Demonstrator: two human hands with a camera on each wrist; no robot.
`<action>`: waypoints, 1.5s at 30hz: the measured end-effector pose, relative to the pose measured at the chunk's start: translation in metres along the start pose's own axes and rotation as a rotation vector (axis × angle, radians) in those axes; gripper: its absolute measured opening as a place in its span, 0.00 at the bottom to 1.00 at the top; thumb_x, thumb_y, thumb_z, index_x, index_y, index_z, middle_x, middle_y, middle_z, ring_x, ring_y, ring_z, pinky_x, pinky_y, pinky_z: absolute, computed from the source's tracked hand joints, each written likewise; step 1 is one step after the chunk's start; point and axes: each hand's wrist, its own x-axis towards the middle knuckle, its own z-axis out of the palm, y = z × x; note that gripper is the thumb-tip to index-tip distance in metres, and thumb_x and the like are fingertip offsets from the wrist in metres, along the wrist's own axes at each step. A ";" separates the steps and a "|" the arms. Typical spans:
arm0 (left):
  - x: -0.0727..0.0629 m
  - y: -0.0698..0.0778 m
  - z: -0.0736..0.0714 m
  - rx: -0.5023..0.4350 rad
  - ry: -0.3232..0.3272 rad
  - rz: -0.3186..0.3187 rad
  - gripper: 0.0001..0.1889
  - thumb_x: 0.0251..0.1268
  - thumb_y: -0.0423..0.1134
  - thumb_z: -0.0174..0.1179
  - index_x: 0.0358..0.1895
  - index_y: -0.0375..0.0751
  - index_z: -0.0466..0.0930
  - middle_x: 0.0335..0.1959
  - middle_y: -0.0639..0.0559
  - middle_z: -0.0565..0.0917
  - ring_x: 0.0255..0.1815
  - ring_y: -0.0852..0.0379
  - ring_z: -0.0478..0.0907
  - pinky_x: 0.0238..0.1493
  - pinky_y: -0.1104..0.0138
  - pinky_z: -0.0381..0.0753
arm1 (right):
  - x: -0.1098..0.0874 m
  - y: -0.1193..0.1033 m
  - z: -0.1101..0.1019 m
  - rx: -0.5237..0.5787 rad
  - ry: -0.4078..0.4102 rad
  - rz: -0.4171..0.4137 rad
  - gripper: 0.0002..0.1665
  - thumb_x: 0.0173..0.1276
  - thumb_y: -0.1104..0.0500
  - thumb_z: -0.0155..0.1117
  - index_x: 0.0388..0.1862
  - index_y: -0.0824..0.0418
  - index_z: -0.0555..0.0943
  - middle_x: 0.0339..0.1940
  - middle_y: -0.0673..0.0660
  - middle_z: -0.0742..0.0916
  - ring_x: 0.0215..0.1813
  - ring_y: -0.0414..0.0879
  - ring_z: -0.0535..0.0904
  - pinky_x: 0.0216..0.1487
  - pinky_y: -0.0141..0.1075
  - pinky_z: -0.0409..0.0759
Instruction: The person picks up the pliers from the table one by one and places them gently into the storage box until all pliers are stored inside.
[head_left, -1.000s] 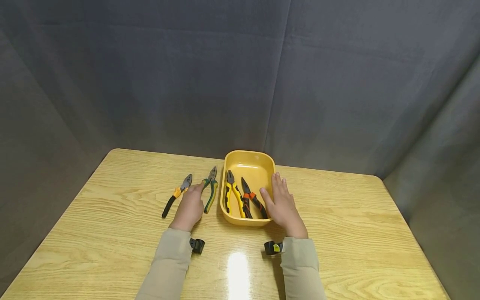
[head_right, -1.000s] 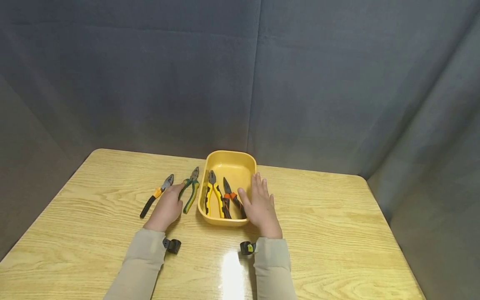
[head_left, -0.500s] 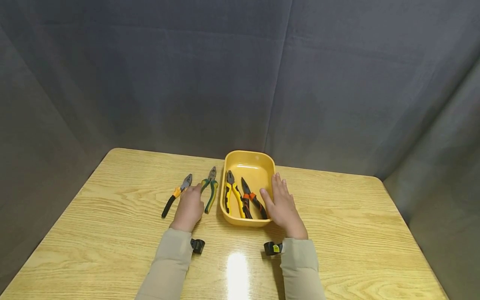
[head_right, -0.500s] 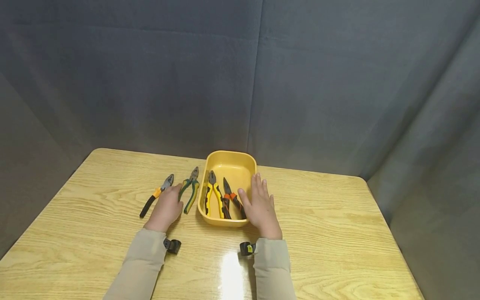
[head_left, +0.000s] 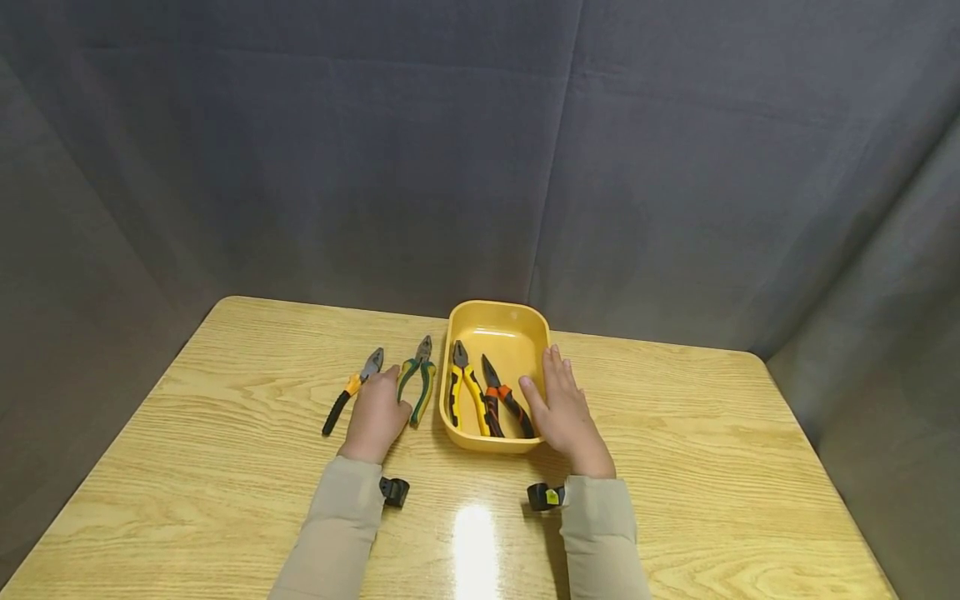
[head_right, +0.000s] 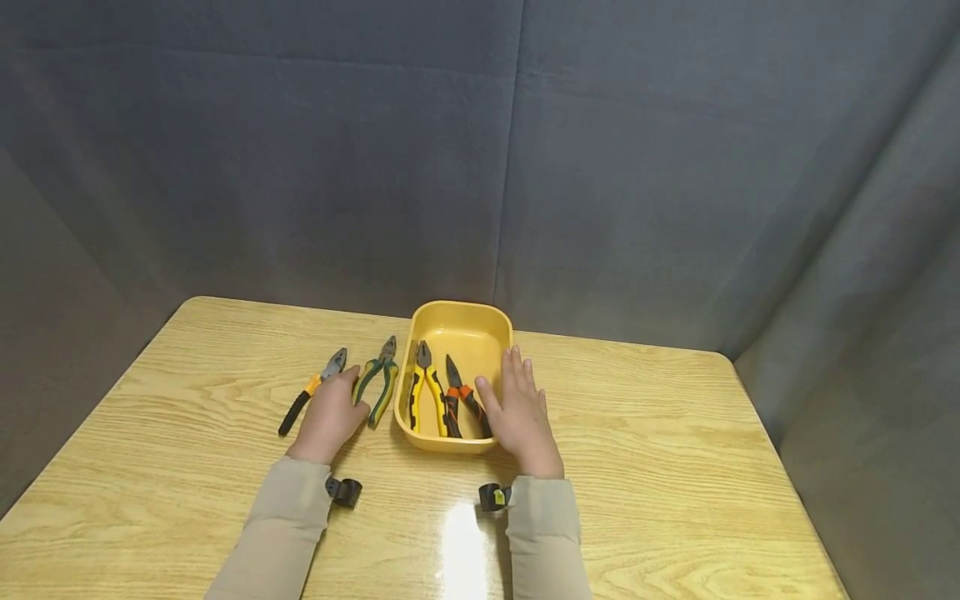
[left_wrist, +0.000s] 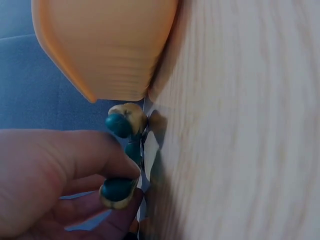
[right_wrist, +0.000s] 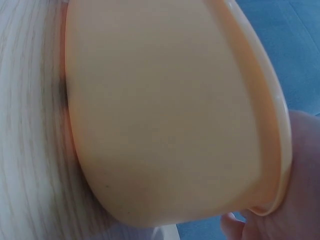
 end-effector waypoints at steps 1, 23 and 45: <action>0.000 0.000 0.000 -0.003 -0.003 -0.005 0.30 0.54 0.19 0.61 0.65 0.18 0.71 0.52 0.22 0.80 0.44 0.36 0.83 0.36 0.53 0.83 | 0.000 0.000 0.000 0.000 0.000 0.000 0.45 0.84 0.38 0.38 0.84 0.64 0.43 0.85 0.60 0.45 0.84 0.62 0.38 0.74 0.70 0.43; 0.002 -0.004 -0.006 -0.156 -0.134 -0.138 0.31 0.68 0.34 0.60 0.70 0.19 0.65 0.53 0.26 0.82 0.48 0.39 0.84 0.49 0.50 0.83 | 0.001 -0.002 0.002 0.008 0.004 -0.006 0.44 0.84 0.40 0.40 0.84 0.64 0.43 0.85 0.61 0.46 0.83 0.63 0.38 0.74 0.70 0.43; 0.001 -0.011 -0.009 -0.701 -0.277 -0.289 0.17 0.80 0.37 0.50 0.47 0.24 0.83 0.30 0.46 0.84 0.21 0.62 0.71 0.28 0.72 0.76 | 0.001 0.000 0.000 0.045 0.001 -0.015 0.44 0.84 0.42 0.42 0.84 0.65 0.42 0.85 0.61 0.44 0.84 0.62 0.37 0.79 0.59 0.43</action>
